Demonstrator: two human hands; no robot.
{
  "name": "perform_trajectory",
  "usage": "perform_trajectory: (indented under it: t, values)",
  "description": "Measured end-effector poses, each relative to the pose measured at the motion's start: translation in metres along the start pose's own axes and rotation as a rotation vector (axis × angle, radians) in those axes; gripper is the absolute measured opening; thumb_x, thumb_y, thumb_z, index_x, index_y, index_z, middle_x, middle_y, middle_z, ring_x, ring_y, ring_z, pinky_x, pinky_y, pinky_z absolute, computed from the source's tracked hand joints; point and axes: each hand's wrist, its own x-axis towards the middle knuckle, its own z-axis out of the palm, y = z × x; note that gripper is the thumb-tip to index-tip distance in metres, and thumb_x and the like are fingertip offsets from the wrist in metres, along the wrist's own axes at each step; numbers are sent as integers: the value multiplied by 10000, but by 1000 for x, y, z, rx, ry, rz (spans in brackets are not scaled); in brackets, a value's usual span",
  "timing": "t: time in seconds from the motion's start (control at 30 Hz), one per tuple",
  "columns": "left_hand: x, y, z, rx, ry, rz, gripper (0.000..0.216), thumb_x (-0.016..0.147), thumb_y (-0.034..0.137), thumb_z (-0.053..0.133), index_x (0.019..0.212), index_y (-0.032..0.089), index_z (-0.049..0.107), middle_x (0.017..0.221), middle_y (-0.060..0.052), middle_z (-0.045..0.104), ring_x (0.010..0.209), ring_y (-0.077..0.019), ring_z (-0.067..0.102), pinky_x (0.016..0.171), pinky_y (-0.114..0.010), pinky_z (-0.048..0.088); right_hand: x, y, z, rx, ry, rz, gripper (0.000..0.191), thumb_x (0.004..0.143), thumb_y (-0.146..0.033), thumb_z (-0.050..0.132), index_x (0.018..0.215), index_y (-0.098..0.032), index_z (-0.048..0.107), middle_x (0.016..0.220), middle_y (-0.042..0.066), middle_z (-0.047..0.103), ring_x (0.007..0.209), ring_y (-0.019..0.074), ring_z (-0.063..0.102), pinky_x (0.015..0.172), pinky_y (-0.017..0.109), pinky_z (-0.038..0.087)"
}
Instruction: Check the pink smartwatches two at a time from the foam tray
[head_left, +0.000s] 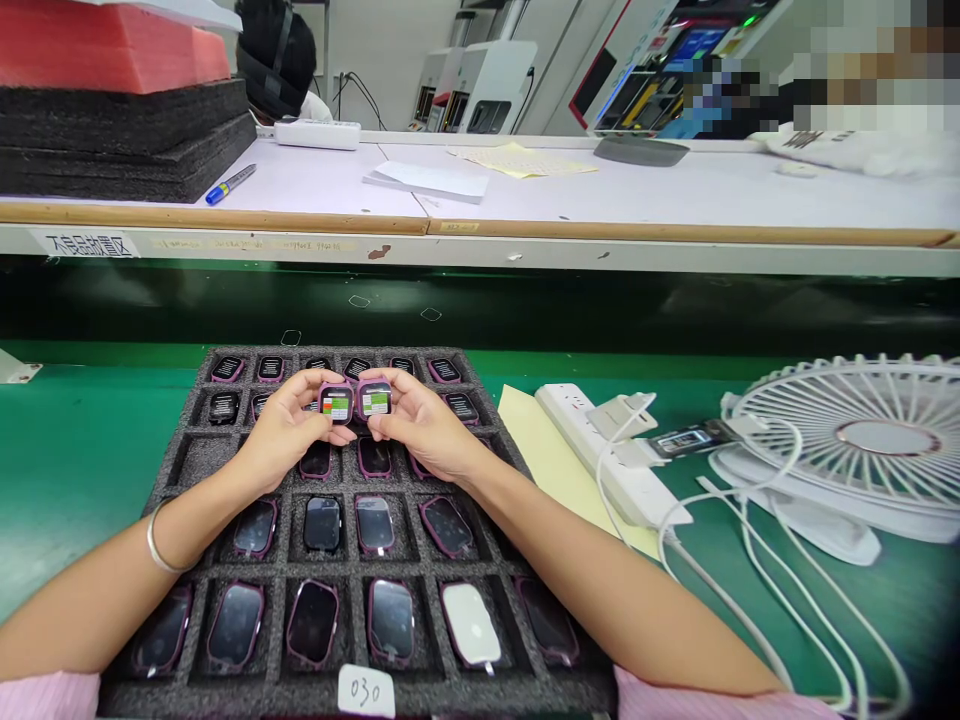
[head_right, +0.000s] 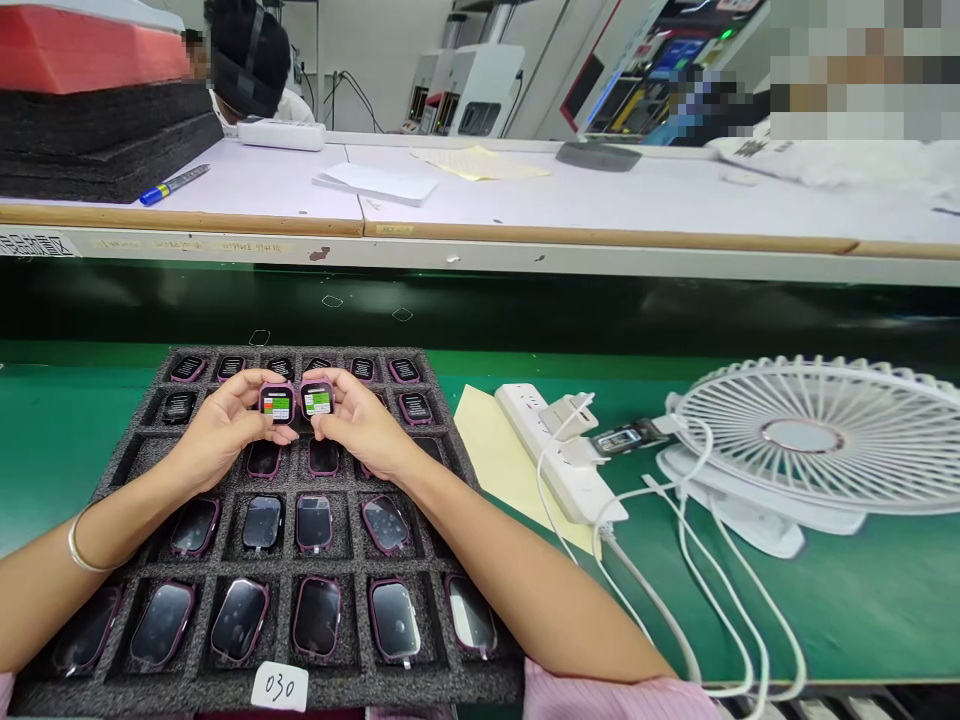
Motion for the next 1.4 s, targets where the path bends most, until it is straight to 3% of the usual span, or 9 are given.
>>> perform_trajectory:
  t: [0.17, 0.27, 0.43, 0.93, 1.4]
  values:
    - [1, 1, 1, -21, 2, -42, 302, 766, 278, 687, 1039, 174, 610, 874, -1, 680, 626, -180, 744, 641, -304, 627, 1, -2, 1, 29, 48, 78, 292, 782, -302, 733, 1037, -205, 628, 816, -19, 641, 521, 63, 491, 506, 228, 397]
    - [0, 0, 0, -36, 0, -53, 282, 801, 327, 650, 1035, 172, 620, 894, -8, 682, 630, -192, 747, 641, -320, 627, 0, -3, 2, 88, 72, 119, 291, 792, -364, 724, 1014, -193, 645, 775, -16, 655, 509, 71, 508, 499, 234, 388]
    - [0, 0, -1, -49, -10, -54, 293, 769, 295, 660, 1034, 177, 622, 892, -4, 690, 631, -203, 750, 647, -330, 621, 0, -4, 2, 80, 74, 117, 332, 732, -316, 785, 1008, -197, 647, 799, -21, 667, 513, 65, 506, 512, 233, 393]
    - [-1, 2, 1, -40, -5, -43, 320, 728, 248, 702, 1026, 172, 612, 864, 2, 711, 602, -180, 743, 628, -300, 620, -2, -2, 2, -9, 9, 29, 341, 742, -212, 748, 1058, -219, 619, 881, -23, 606, 557, 68, 499, 545, 254, 417]
    - [-1, 3, 1, -17, 7, -31, 330, 741, 257, 737, 1032, 173, 607, 899, -12, 710, 594, -162, 731, 615, -292, 611, -2, -3, 2, 3, 7, 40, 324, 779, -294, 752, 1072, -220, 635, 810, -24, 616, 559, 93, 540, 553, 265, 447]
